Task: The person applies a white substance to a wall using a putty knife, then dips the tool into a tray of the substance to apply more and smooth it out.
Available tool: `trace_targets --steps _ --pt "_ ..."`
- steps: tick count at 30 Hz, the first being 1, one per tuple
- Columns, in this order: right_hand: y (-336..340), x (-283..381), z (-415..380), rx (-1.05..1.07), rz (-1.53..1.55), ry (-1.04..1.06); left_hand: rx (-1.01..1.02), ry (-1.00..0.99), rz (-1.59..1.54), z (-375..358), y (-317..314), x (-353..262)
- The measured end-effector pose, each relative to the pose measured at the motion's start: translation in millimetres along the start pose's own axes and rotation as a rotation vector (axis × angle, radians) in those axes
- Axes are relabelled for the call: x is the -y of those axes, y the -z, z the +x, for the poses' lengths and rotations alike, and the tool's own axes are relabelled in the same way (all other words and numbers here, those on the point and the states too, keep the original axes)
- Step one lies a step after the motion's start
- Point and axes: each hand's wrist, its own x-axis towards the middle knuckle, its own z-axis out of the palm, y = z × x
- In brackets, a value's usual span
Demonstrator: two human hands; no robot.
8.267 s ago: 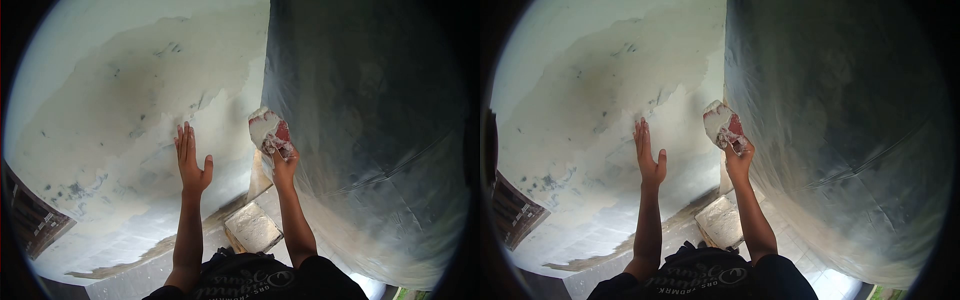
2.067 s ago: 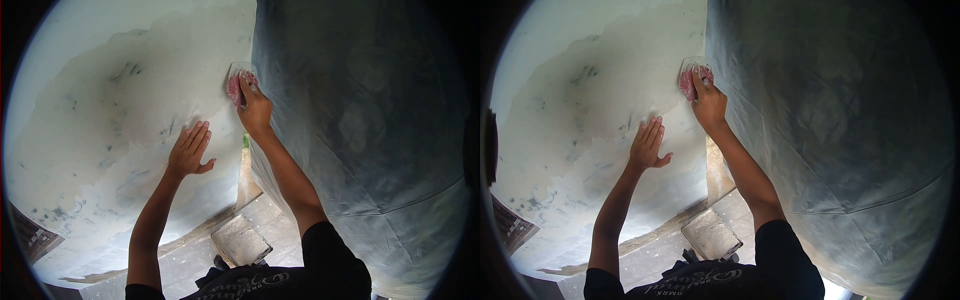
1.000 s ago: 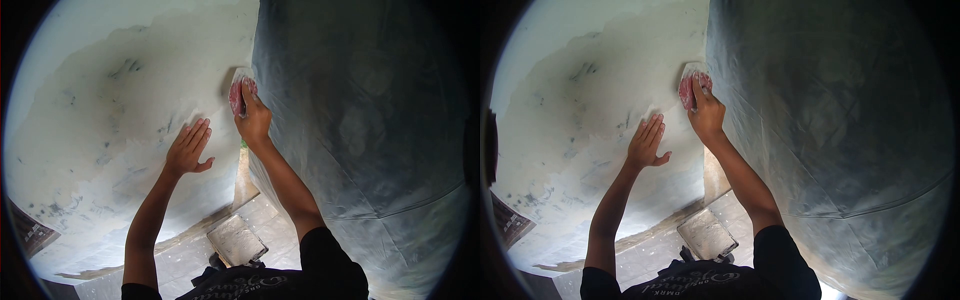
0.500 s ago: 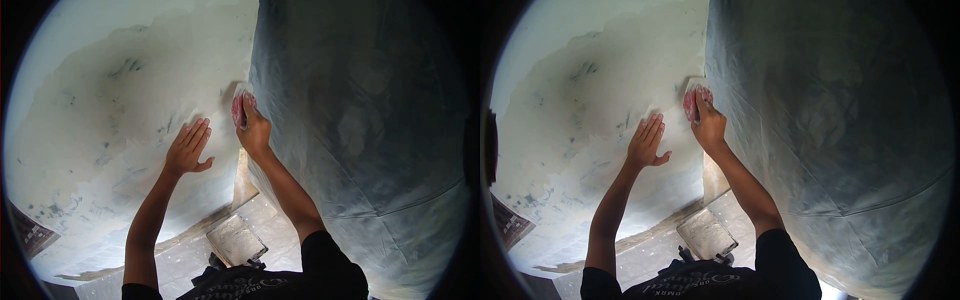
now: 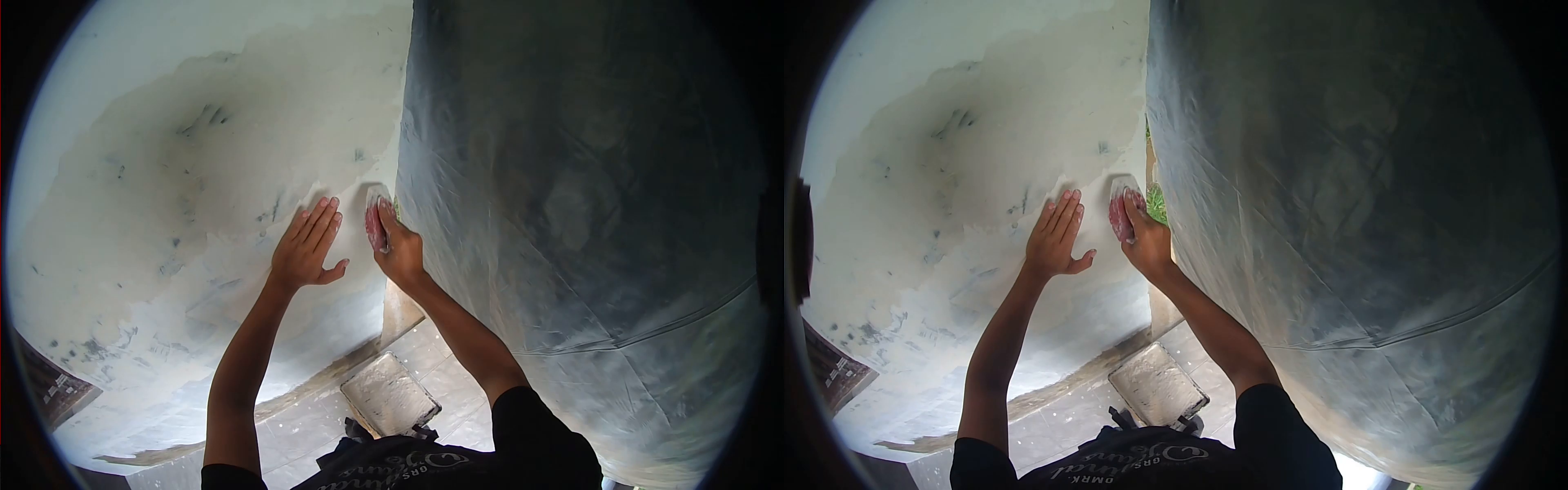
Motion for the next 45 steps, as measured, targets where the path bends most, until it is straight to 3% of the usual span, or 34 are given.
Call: trace_targets --steps 1,3,6,9,13,15,20,24,30,31,33,37,38,41,45 --pt "7.6 3.4 21.2 -0.138 0.012 0.015 -0.01 -0.012 0.013 -0.3 -0.6 -0.3" --pt "23.3 15.0 68.2 -0.187 -0.006 -0.052 -0.026 -0.016 0.008 -1.5 -3.2 -0.6" --pt "25.9 27.5 112.0 -0.121 -0.121 -0.097 -0.051 -0.019 0.005 -3.1 -2.9 0.5" --pt "-5.6 29.8 80.0 0.061 -0.166 -0.048 -0.058 -0.03 -0.017 -9.3 -7.6 3.8" --pt "-26.1 23.3 -19.1 0.204 -0.071 -0.023 -0.088 -0.012 -0.015 -5.8 -3.6 2.5" --pt "-13.8 21.6 -27.3 0.161 -0.048 -0.043 -0.086 -0.016 -0.01 -5.4 -4.0 2.8" --pt "18.1 21.2 52.6 -0.193 -0.053 -0.058 -0.064 -0.037 0.02 -6.3 -5.5 1.0" --pt "1.4 21.1 87.3 -0.081 -0.156 -0.107 -0.073 -0.021 0.016 -5.2 -5.3 2.8" --pt "-32.3 12.3 -37.2 0.178 -0.071 -0.104 -0.072 -0.008 0.003 -6.1 -4.8 0.0" --pt "-28.2 9.6 -36.2 0.175 -0.071 -0.097 -0.058 -0.007 -0.001 -4.9 -4.1 1.0" --pt "-18.9 5.0 -32.9 -0.042 -0.004 -0.072 -0.047 -0.036 -0.025 -5.7 -5.3 3.8" --pt "23.7 7.0 63.7 -0.228 -0.048 -0.087 -0.035 -0.031 0.002 -2.9 -3.0 0.5" --pt "27.2 1.5 85.9 -0.291 -0.061 -0.008 -0.032 -0.008 0.011 -2.7 -2.3 0.1" --pt "31.7 0.1 130.0 -0.168 -0.239 0.03 -0.03 -0.008 0.01 -1.0 -0.7 -0.6" --pt "7.7 -9.6 76.6 -0.051 -0.209 0.059 -0.03 -0.003 0.004 0.4 0.4 -1.1"
